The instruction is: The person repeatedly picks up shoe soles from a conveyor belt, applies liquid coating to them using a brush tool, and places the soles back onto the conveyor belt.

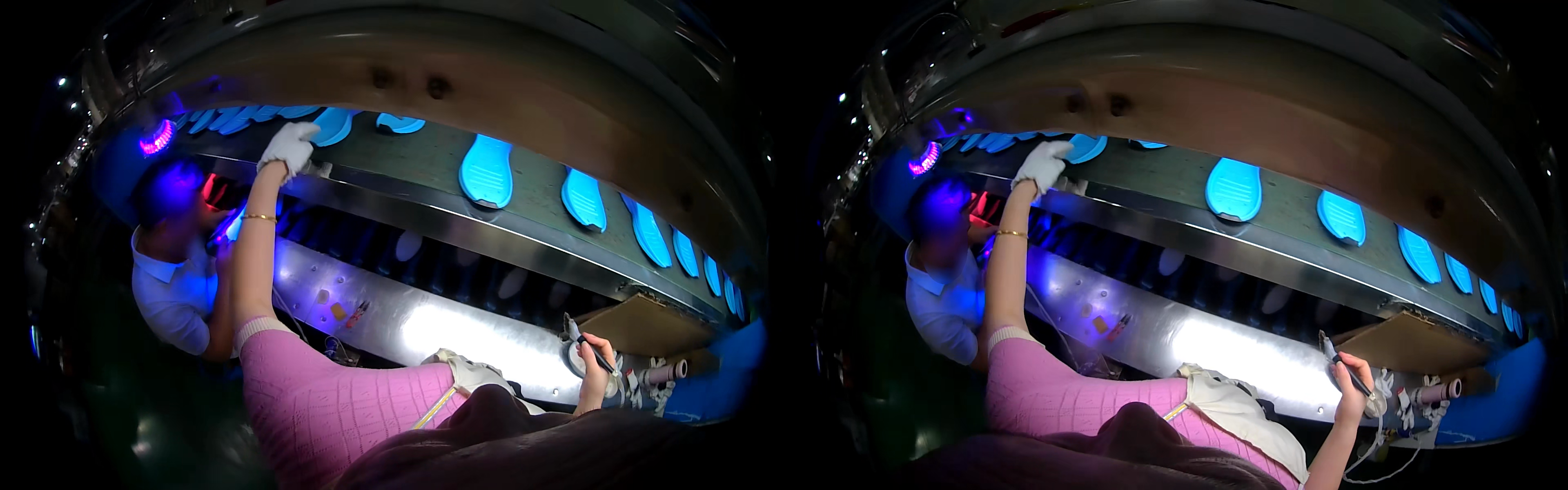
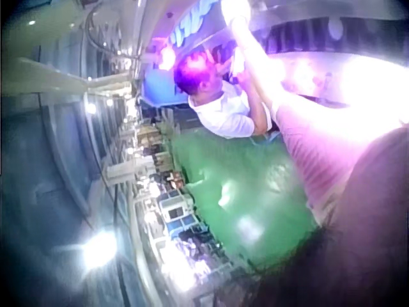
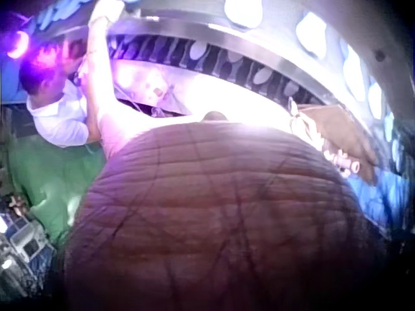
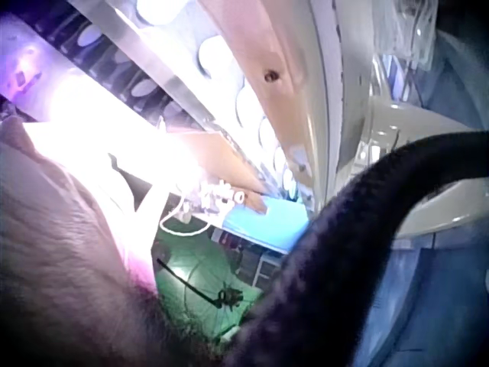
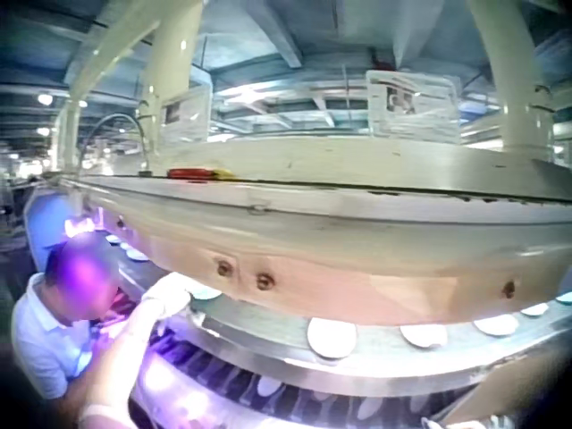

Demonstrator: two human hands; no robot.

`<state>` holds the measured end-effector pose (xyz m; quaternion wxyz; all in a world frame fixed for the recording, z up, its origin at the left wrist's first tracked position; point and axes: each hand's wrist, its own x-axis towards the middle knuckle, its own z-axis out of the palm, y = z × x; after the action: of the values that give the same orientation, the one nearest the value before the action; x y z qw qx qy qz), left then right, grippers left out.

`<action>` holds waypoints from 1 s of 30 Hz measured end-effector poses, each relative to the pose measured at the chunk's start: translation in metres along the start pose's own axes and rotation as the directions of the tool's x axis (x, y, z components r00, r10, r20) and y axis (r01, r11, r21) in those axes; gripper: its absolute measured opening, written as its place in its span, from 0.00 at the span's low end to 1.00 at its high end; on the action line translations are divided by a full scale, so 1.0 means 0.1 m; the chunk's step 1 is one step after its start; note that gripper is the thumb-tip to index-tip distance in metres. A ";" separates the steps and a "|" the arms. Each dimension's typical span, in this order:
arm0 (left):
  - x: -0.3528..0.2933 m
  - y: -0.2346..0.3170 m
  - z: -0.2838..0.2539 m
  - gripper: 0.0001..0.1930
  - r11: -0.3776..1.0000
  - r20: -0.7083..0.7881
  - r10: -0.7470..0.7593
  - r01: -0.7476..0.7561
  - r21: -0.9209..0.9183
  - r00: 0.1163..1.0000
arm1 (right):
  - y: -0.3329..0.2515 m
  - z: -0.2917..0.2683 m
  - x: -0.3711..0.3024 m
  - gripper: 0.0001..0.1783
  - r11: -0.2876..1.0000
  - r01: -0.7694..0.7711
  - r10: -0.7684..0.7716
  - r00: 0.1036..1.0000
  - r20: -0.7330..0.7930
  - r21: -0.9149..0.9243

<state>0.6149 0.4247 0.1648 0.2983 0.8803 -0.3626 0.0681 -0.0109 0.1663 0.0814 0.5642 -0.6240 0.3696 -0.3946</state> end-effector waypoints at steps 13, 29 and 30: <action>1.23 -1.21 0.33 0.22 0.693 -0.261 -0.707 0.570 -0.441 0.658 | 0.15 0.12 0.11 0.09 0.996 -0.067 0.061 0.993 -0.100 -0.064; 0.81 -1.89 -0.48 0.33 0.590 -0.497 -0.807 0.377 -0.714 0.321 | 0.16 0.30 0.47 0.09 0.996 -0.068 0.064 0.996 -0.067 -0.063; 0.78 -1.97 -0.51 0.33 0.595 -0.505 -0.804 0.401 -0.697 0.316 | 0.17 0.31 0.49 0.09 0.995 -0.068 0.063 0.995 -0.072 -0.072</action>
<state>0.8107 0.5176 0.1391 0.6195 0.7268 0.1739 0.2403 0.0374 0.1326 0.0669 0.5399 -0.6180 0.4239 -0.3833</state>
